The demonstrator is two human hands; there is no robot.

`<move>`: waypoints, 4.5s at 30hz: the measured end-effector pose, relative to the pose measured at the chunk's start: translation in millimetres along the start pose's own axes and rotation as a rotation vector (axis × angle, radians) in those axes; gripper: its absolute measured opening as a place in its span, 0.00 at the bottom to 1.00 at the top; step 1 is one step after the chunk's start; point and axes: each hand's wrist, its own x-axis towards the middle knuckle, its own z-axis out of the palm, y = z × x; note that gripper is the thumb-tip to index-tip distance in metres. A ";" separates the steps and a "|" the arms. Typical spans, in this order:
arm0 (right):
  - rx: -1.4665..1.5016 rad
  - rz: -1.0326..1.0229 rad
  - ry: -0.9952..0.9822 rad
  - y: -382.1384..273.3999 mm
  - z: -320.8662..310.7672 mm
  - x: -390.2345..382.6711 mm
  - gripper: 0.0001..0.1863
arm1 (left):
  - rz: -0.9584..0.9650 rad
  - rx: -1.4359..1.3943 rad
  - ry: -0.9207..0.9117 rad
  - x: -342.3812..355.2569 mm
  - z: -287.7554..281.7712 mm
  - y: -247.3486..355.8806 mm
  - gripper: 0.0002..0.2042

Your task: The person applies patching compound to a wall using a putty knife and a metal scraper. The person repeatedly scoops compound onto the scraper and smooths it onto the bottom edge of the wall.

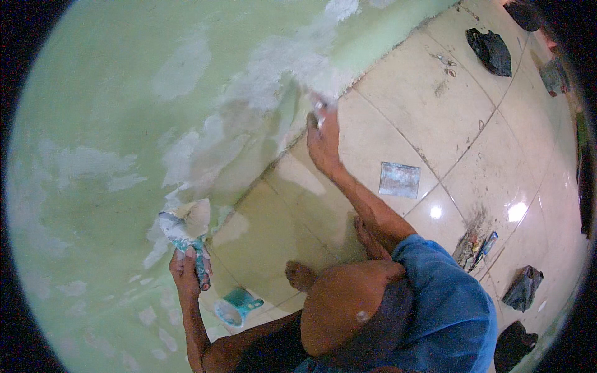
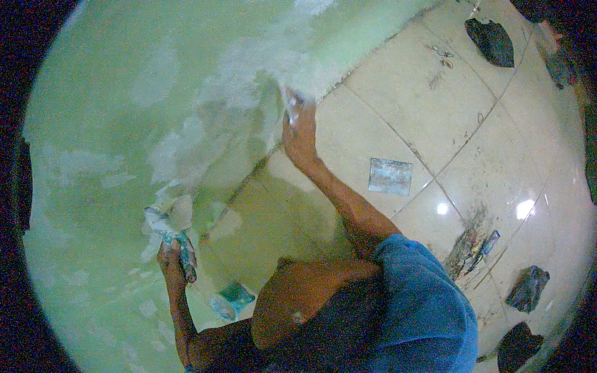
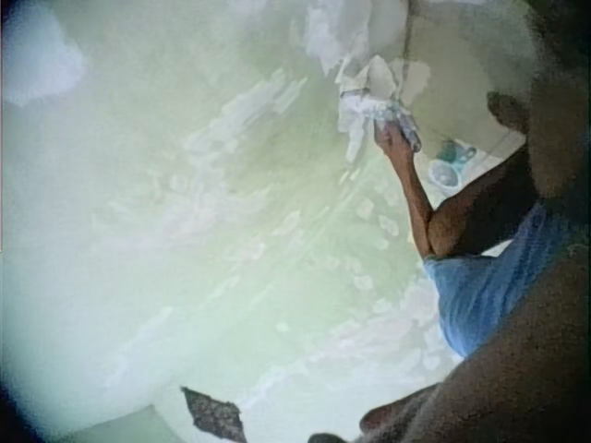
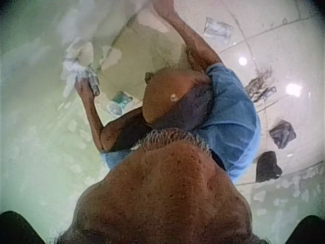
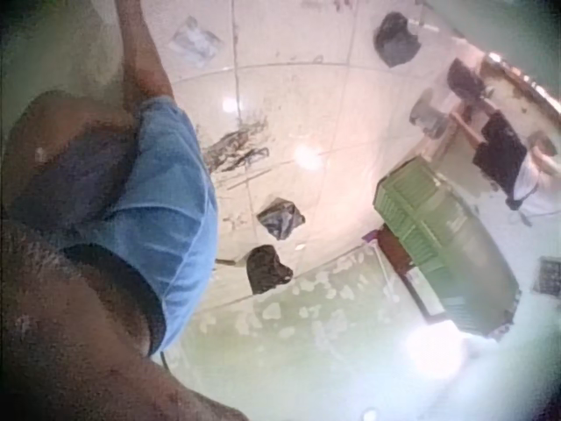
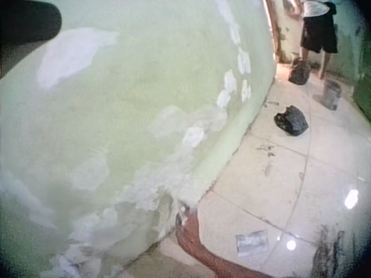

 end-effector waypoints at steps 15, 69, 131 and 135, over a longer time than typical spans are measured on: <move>0.363 0.457 0.085 24.6 10.4 19.0 0.23 | 0.094 -0.104 -0.037 8.7 -1.4 -13.4 0.14; 0.838 0.763 0.274 51.0 25.1 -36.6 0.16 | 0.059 -0.065 -0.063 3.9 -3.5 0.0 0.12; -0.317 -0.273 -0.251 -103.8 2.0 12.8 0.32 | 0.034 -0.127 -0.059 -6.1 -6.5 7.5 0.13; -0.262 -0.352 0.219 -107.7 -11.1 81.6 0.27 | 0.071 -0.185 -0.032 -1.0 -6.6 -2.1 0.14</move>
